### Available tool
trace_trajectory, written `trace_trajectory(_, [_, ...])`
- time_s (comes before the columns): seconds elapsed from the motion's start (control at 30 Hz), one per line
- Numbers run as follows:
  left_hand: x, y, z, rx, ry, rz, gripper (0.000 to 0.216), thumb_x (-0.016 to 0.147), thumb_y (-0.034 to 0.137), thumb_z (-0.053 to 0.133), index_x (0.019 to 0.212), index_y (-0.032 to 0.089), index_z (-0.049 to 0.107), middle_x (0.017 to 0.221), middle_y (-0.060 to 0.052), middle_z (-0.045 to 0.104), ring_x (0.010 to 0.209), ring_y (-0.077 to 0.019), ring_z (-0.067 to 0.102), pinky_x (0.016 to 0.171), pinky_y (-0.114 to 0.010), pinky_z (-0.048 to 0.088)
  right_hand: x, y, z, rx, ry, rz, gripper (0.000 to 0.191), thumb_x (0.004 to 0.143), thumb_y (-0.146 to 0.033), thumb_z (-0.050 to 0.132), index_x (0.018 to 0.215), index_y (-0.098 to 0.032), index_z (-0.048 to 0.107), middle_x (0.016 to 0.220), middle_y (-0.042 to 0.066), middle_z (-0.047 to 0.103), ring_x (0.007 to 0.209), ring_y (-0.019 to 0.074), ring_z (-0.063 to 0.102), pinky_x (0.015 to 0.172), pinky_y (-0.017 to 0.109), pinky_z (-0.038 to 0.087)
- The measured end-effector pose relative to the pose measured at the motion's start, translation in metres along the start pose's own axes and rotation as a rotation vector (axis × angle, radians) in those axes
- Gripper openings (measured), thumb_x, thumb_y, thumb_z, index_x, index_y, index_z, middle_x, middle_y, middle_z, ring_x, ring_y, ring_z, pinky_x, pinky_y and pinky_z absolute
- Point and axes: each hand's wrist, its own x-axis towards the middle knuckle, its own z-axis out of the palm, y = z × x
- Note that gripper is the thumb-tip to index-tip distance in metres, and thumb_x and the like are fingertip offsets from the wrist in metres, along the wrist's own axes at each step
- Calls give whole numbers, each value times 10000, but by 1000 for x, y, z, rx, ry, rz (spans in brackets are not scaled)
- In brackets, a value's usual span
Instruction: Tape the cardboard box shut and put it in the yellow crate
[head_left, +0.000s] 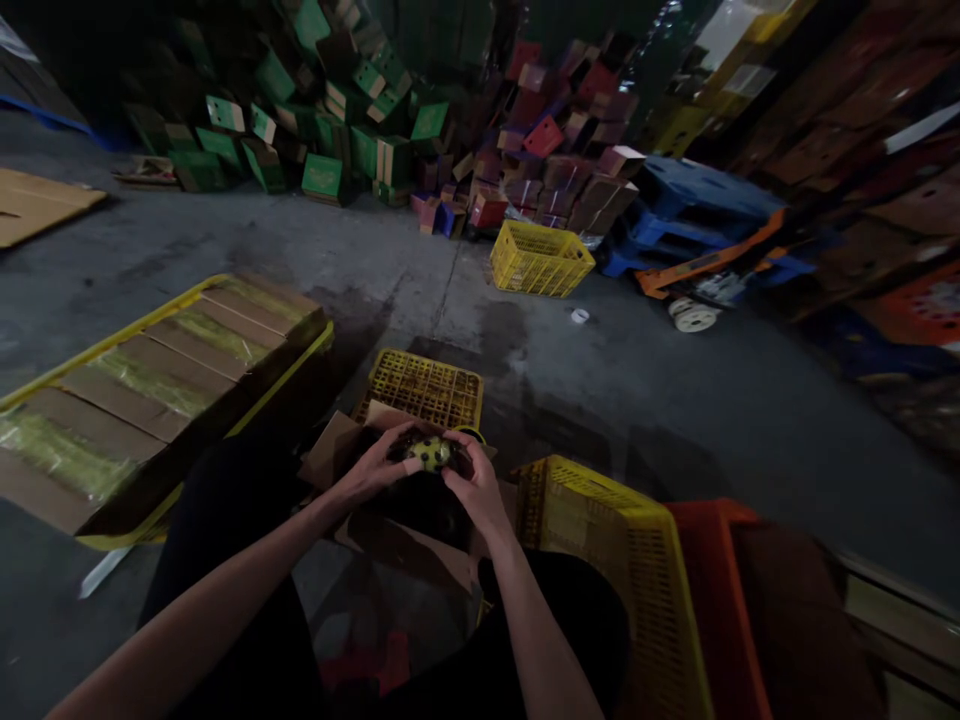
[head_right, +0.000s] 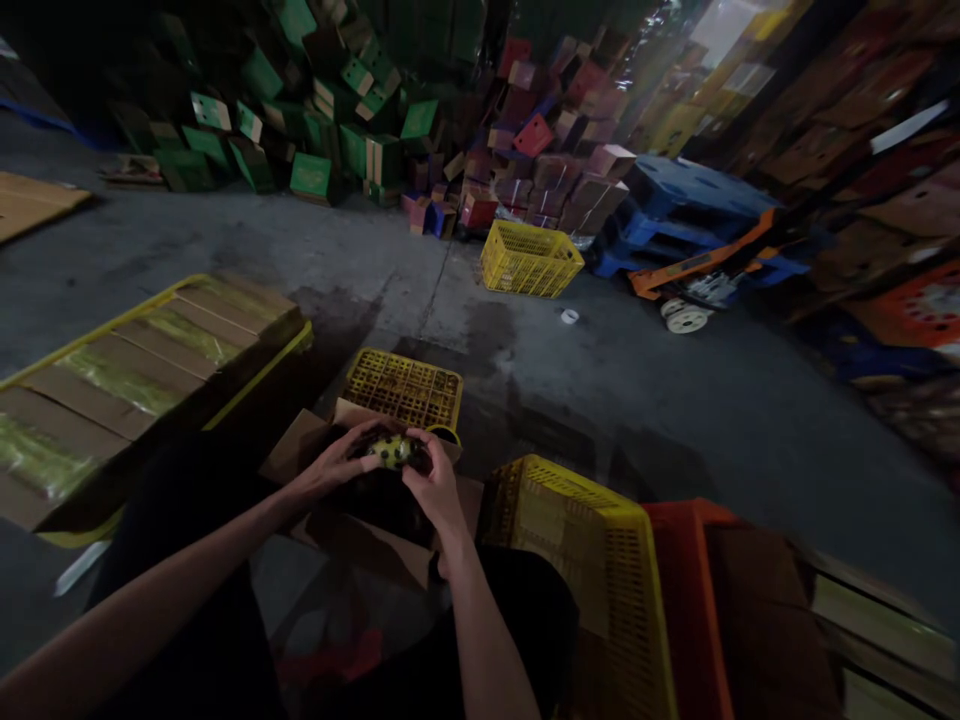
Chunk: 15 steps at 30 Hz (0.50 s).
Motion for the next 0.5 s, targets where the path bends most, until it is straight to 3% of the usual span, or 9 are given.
trace_trajectory(0.1, [-2, 8, 3, -168, 68, -148, 648, 764, 523, 783, 1298, 208, 595, 1320, -112, 628, 1213, -323, 585, 946, -404, 512, -1, -3, 2, -6, -16, -73, 501, 734, -166, 599, 1219, -291, 595, 1317, 39, 591, 1257, 244, 540, 1074, 392, 421])
trace_trajectory(0.27, [-7, 17, 2, -319, -12, -374, 578, 743, 525, 798, 1159, 154, 646, 1135, -137, 701, 983, -259, 688, 759, -318, 548, -1, -4, 6, -45, -40, -122, 456, 731, -162, 613, 1166, -295, 636, 1450, 38, 495, 1403, 253, 399, 1160, 431, 320])
trace_trajectory(0.5, [1, -2, -6, -316, 83, -282, 607, 656, 392, 896, 1160, 167, 642, 1113, -105, 710, 917, -207, 685, 715, -252, 518, 0, -3, -1, 50, -135, 74, 648, 811, -299, 688, 1421, -379, 484, 1549, -18, 415, 1456, 233, 335, 1182, 467, 295])
